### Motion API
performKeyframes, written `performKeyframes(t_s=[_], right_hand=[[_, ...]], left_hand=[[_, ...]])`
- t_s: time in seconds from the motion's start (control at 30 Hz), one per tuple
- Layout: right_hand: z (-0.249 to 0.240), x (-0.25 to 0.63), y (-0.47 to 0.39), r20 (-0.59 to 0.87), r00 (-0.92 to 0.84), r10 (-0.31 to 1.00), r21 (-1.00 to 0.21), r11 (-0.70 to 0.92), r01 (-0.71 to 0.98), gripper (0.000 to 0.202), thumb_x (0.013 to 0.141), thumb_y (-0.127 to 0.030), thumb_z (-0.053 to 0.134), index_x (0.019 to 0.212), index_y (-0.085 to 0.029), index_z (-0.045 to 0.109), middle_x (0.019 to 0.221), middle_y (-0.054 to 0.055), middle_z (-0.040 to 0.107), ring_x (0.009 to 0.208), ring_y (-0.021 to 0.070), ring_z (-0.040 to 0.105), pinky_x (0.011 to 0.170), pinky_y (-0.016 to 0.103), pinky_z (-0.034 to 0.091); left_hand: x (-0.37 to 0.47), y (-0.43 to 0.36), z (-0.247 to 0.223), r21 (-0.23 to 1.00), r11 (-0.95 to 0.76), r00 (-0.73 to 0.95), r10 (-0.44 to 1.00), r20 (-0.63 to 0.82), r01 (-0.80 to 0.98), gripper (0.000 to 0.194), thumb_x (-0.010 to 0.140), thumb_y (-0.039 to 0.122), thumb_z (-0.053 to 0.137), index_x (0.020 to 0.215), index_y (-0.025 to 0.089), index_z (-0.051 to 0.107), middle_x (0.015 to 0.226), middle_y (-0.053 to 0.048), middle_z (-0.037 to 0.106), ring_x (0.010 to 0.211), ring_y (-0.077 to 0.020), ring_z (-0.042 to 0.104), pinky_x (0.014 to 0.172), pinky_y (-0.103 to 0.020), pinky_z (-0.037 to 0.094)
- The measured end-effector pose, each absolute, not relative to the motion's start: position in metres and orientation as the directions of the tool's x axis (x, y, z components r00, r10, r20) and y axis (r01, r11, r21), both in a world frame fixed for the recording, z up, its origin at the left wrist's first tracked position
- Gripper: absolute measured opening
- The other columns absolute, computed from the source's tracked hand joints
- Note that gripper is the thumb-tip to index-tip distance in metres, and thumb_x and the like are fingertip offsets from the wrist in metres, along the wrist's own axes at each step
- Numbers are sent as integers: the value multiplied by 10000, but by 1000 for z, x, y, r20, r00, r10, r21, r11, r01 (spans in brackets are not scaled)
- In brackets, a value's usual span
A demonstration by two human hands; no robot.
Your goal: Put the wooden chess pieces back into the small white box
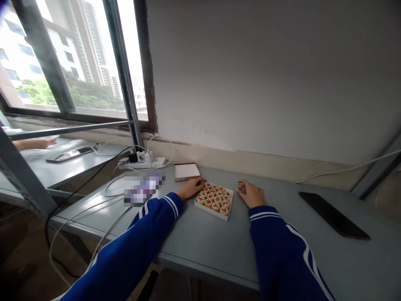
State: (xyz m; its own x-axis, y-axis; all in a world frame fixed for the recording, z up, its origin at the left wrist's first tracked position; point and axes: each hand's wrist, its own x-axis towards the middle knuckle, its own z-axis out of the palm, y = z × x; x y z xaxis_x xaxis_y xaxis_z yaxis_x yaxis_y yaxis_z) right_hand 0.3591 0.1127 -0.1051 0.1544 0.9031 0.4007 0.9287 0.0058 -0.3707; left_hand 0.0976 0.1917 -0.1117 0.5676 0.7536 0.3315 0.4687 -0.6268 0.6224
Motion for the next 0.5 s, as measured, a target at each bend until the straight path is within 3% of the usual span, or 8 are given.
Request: performKeyframes(t_s=[0.1, 0.2, 0.3, 0.5], right_hand=[[-105, 362, 112, 415, 189, 890, -284, -71, 956, 350, 716, -341, 526, 1055, -259, 566, 1045, 53, 601, 1002, 301, 495, 857, 529, 313], [-98, 353, 110, 396, 0, 918, -419, 181, 890, 353, 753, -402, 491, 1056, -248, 587, 1052, 57, 589, 975, 254, 511, 843, 422, 378], [-94, 340, 109, 317, -235, 919, -508, 374, 776, 334, 745, -470, 503, 905, -226, 666, 1032, 67, 588, 962, 220, 522, 866, 350, 390], [-98, 336, 109, 280, -232, 932, -508, 349, 788, 296, 686, -503, 581, 795, -252, 693, 1123, 56, 549, 1078, 251, 449, 964, 396, 298]], left_hand=[[97, 198, -115, 677, -607, 566, 756, 330, 416, 289, 759, 224, 495, 994, 102, 611, 820, -52, 621, 745, -142, 550, 684, -222, 433], [96, 199, -115, 707, -579, 555, 771, 312, 406, 296, 746, 207, 507, 992, 85, 619, 799, -56, 625, 732, -143, 550, 680, -224, 436], [95, 197, -112, 701, -581, 550, 773, 317, 413, 301, 747, 202, 504, 997, 86, 623, 779, -55, 627, 715, -141, 548, 682, -227, 434], [96, 193, -111, 680, -621, 565, 744, 356, 390, 303, 747, 183, 484, 998, 89, 623, 852, -64, 633, 732, -143, 552, 692, -224, 430]])
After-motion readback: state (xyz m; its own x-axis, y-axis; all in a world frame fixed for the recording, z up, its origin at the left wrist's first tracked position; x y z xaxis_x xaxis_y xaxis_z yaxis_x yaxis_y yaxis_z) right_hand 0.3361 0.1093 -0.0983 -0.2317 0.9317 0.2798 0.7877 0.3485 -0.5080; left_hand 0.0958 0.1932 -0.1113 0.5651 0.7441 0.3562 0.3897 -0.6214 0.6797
